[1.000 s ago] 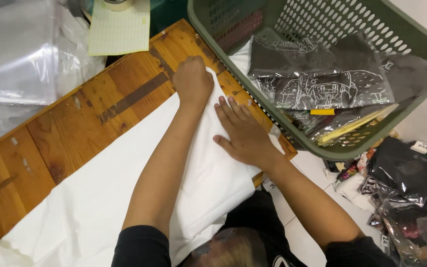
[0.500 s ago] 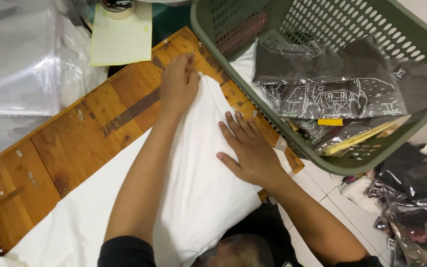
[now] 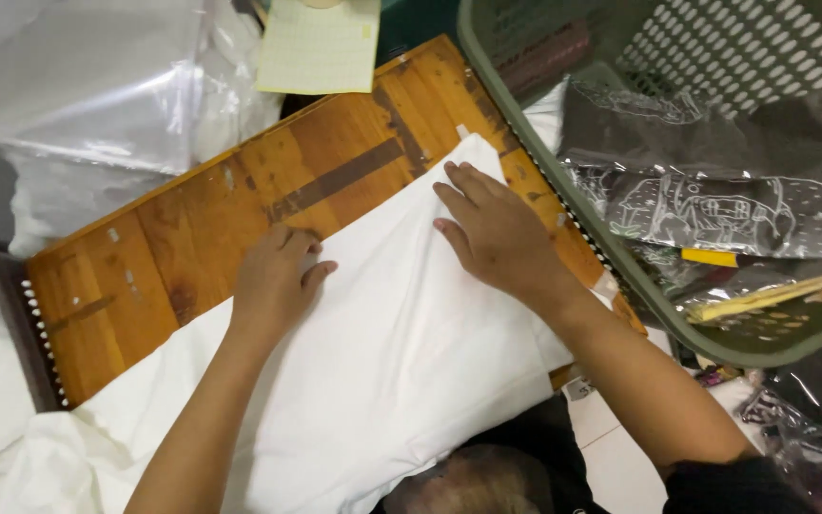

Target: The person folds a white garment on a wooden table, smoothing and aligning the fabric with both hands. The garment is folded multiple times and placed into a plastic bag.

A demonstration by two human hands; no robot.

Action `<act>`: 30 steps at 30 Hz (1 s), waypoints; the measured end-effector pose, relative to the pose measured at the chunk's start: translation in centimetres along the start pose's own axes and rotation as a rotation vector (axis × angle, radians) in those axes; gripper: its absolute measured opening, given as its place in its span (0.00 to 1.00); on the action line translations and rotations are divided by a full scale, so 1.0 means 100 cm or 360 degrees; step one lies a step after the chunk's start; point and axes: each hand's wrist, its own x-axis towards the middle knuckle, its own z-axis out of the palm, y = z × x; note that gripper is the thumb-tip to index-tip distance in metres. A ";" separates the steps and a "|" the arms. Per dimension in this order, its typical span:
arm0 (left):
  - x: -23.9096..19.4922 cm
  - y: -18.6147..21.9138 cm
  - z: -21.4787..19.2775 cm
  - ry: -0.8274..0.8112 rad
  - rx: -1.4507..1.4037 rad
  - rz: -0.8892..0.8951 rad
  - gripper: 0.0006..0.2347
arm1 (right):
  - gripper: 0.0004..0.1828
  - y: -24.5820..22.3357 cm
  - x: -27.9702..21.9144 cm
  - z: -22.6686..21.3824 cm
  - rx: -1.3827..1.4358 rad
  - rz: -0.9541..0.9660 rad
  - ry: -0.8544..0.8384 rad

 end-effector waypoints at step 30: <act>0.008 -0.039 0.028 0.1106 0.0743 0.0138 0.14 | 0.10 0.028 0.081 0.033 0.0090 -0.0143 0.0639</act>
